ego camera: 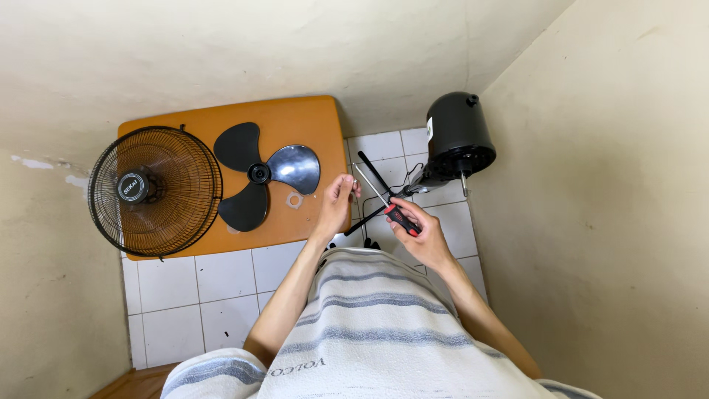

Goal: The person disassembles and reassembles an electric fan. They use a screwdriver to remove and tighten screws on the fan motor housing, handling the fan head and screws throughout the process.

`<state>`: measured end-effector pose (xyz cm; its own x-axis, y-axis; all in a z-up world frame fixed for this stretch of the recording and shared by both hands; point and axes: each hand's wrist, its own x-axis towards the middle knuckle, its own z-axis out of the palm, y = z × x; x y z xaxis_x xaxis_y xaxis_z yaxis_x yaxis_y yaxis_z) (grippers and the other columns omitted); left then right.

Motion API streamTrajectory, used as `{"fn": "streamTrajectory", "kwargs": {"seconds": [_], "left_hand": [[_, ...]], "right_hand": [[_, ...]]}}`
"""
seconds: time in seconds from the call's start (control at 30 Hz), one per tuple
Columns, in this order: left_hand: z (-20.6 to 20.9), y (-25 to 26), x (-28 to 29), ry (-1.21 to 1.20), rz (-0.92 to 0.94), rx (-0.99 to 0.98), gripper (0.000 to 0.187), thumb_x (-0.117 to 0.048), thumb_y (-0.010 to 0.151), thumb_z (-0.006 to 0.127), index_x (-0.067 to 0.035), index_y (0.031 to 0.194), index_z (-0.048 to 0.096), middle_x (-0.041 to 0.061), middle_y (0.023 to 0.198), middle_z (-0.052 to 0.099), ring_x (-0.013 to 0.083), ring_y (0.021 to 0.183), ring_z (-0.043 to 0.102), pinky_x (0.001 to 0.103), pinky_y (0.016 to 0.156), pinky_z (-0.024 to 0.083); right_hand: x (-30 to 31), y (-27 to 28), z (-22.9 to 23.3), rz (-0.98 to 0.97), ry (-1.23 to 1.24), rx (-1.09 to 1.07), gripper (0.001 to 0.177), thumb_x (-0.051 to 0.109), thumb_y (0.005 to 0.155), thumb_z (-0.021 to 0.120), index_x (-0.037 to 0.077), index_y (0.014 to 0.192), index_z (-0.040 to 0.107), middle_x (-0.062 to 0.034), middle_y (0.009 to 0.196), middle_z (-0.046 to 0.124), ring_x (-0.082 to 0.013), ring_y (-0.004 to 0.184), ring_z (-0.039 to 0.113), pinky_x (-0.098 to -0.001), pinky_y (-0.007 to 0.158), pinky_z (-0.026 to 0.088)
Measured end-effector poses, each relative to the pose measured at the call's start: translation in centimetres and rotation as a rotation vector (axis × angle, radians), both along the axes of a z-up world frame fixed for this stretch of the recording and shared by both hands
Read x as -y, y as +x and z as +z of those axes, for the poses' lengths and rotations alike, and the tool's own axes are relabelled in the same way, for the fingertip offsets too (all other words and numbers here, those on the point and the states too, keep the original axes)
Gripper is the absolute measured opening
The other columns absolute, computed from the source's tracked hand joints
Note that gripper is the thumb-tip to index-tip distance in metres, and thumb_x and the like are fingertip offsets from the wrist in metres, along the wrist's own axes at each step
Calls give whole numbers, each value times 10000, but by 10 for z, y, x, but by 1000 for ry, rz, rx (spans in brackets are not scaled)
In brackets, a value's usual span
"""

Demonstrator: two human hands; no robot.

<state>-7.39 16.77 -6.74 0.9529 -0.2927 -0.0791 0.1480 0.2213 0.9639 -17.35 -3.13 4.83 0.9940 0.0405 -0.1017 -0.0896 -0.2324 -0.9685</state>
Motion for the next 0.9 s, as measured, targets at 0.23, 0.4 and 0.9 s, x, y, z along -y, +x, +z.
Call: {"fn": "streamTrajectory", "kwargs": {"seconds": [0.23, 0.4, 0.9], "left_hand": [[9, 0, 14, -47, 18, 10, 430, -381, 1130, 452, -71, 844, 536, 4, 792, 563, 106, 771, 537, 276, 715, 428], [10, -5, 23, -114, 44, -18, 434, -371, 1124, 465, -74, 811, 512, 7, 779, 541, 119, 770, 523, 285, 717, 423], [30, -11, 28, -44, 25, 37, 454, -388, 1118, 488, -61, 805, 514, -5, 777, 522, 107, 770, 486, 277, 730, 420]], "right_hand": [[26, -19, 19, 57, -108, 21, 508, 6, 875, 712, 57, 1374, 631, -104, 1048, 776, -132, 945, 733, -277, 857, 594], [32, -24, 21, 50, -125, 65, 509, 14, 878, 727, 73, 1374, 631, -101, 1071, 778, -116, 929, 736, -273, 844, 603], [45, -39, 16, 13, -170, 111, 501, 48, 856, 749, 78, 1348, 659, -118, 1055, 793, -138, 918, 753, -283, 840, 606]]}}
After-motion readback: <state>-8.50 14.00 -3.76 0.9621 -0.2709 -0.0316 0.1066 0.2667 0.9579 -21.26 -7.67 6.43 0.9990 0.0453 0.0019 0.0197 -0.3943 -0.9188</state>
